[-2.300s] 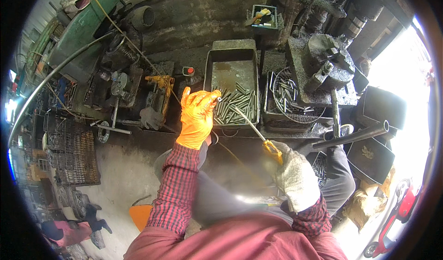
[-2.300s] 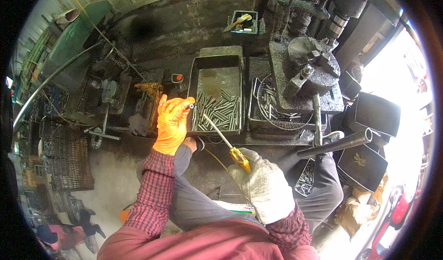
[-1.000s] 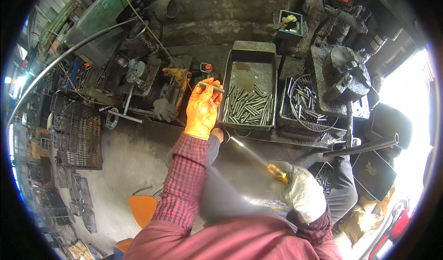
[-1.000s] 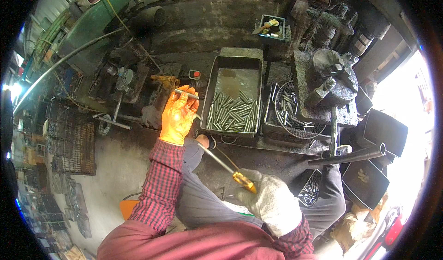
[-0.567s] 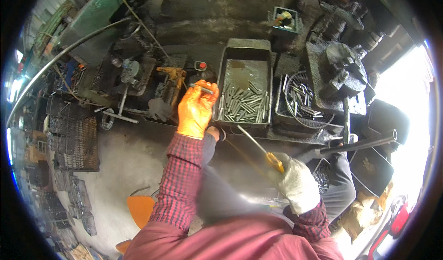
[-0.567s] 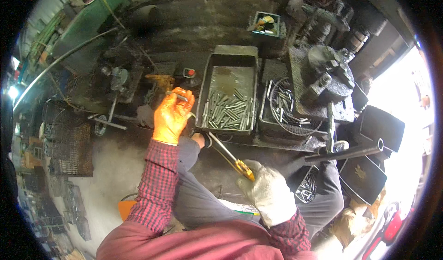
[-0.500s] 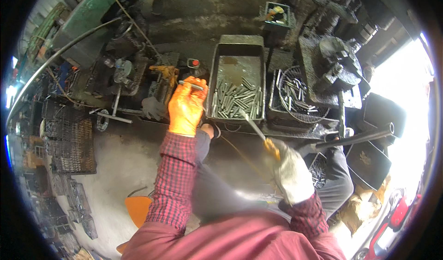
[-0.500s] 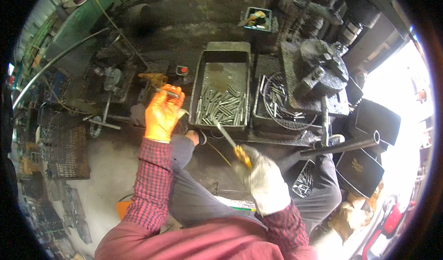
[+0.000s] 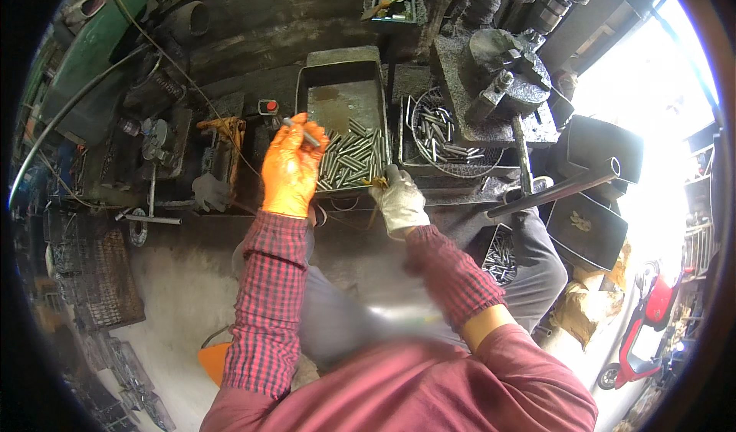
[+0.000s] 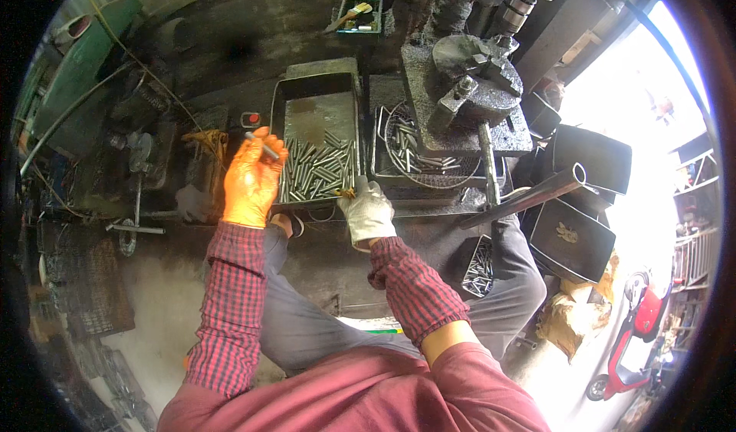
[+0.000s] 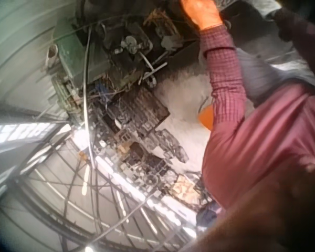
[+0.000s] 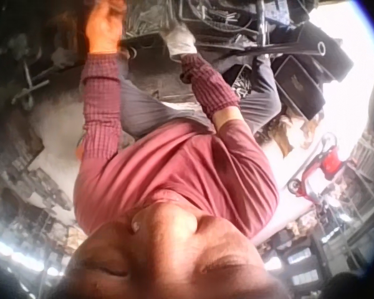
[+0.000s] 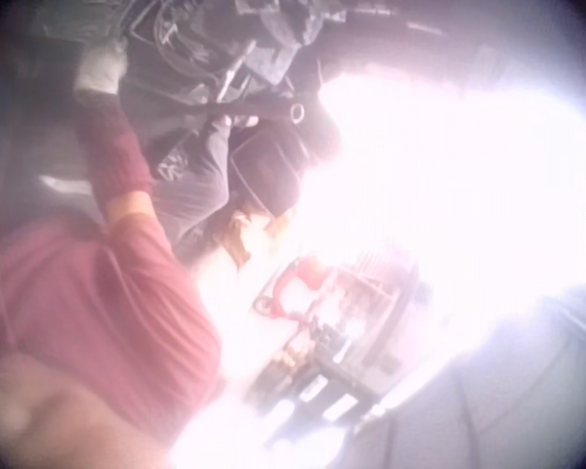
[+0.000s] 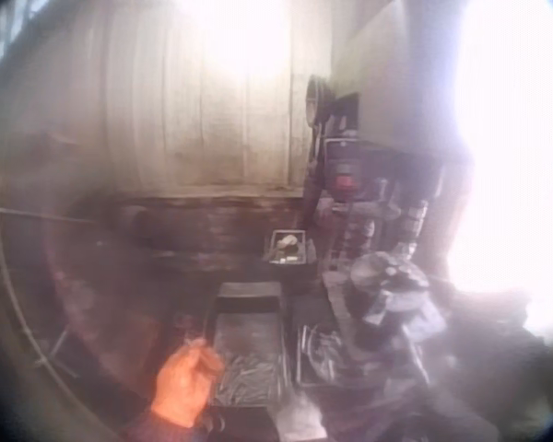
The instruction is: The person operates a drill press in a workshop, repeatedly picking up small metal rods from a tray, placing them into the chuck, and using the lever to lower the drill. The person wears orange and white gloves and works continuously on the same batch of rods.
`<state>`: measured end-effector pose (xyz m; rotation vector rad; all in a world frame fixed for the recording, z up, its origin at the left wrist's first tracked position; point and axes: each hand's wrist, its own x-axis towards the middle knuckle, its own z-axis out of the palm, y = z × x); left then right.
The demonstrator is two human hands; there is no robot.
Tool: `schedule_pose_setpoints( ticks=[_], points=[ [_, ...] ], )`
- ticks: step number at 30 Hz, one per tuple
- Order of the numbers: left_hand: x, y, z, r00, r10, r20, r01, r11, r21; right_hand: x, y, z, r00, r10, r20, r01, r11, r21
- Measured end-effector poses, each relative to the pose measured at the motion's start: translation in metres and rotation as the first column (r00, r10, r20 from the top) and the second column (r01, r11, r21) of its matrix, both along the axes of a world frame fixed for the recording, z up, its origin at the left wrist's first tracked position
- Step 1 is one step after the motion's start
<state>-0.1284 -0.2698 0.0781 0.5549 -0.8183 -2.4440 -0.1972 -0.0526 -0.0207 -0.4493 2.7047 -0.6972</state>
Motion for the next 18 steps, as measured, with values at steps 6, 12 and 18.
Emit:
schedule_pose_setpoints(
  ticks=[6, 12, 18],
  points=[
    [-0.026, 0.095, -0.019, 0.843, -0.538, 0.010, 0.535, 0.839, 0.100, 0.032, 0.091, -0.011, 0.995, -0.100, -0.027, 0.087, 0.949, -0.303],
    [-0.039, 0.187, -0.119, 0.561, -0.695, 0.449, 0.738, 0.666, 0.108, 0.066, 0.195, -0.006, 0.950, -0.211, 0.231, 0.278, 0.908, -0.313],
    [-0.139, 0.173, -0.184, 0.655, -0.743, 0.137, 0.749, 0.663, 0.012, 0.091, 0.225, 0.033, 0.868, -0.336, 0.367, 0.428, 0.879, -0.208]
  ],
)
